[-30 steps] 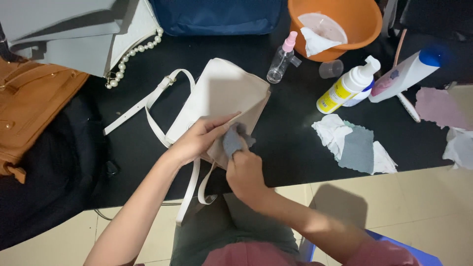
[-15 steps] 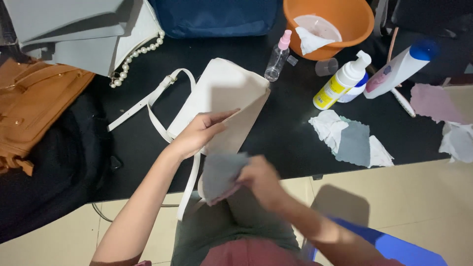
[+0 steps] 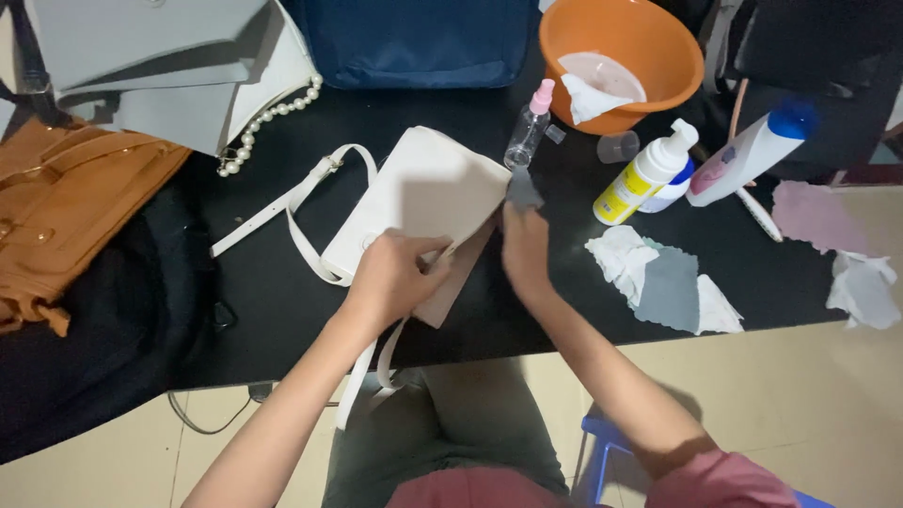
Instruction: Cleaning and conditioning a white leather handbag using various cloths and cleaning solutions on a workshop table.
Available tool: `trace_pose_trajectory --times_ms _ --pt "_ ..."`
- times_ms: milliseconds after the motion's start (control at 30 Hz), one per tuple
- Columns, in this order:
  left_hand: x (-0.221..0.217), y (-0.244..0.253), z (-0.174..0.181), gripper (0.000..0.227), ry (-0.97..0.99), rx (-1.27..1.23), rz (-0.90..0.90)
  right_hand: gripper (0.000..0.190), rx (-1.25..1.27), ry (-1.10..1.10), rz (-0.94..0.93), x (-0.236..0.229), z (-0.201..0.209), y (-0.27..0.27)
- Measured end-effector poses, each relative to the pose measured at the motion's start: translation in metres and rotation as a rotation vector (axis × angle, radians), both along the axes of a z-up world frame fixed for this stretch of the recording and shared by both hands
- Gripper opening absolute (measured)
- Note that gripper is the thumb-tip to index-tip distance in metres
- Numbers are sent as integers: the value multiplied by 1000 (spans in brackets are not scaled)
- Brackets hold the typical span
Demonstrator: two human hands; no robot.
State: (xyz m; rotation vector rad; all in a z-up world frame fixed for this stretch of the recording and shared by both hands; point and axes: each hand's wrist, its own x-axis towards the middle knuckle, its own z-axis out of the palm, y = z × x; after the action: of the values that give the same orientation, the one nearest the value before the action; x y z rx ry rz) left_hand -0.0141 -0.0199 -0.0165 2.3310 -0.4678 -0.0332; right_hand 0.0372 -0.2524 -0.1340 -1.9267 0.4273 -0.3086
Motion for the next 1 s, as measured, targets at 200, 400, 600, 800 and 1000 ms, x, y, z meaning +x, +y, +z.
trace_pose_trajectory --times_ms 200,400,600,800,1000 --pt "0 3 2 31 -106 115 -17 35 -445 -158 96 -3 0 34" --pt "18 21 -1 30 33 -5 -41 35 -414 -88 243 -11 -16 30" --pt "27 27 -18 28 68 -163 -51 32 -765 -142 429 -9 5 31" --pt "32 33 -36 28 75 -223 -44 20 -988 -287 588 -26 42 54" --pt "33 32 -39 26 94 -245 -32 27 -942 -342 570 -33 11 45"
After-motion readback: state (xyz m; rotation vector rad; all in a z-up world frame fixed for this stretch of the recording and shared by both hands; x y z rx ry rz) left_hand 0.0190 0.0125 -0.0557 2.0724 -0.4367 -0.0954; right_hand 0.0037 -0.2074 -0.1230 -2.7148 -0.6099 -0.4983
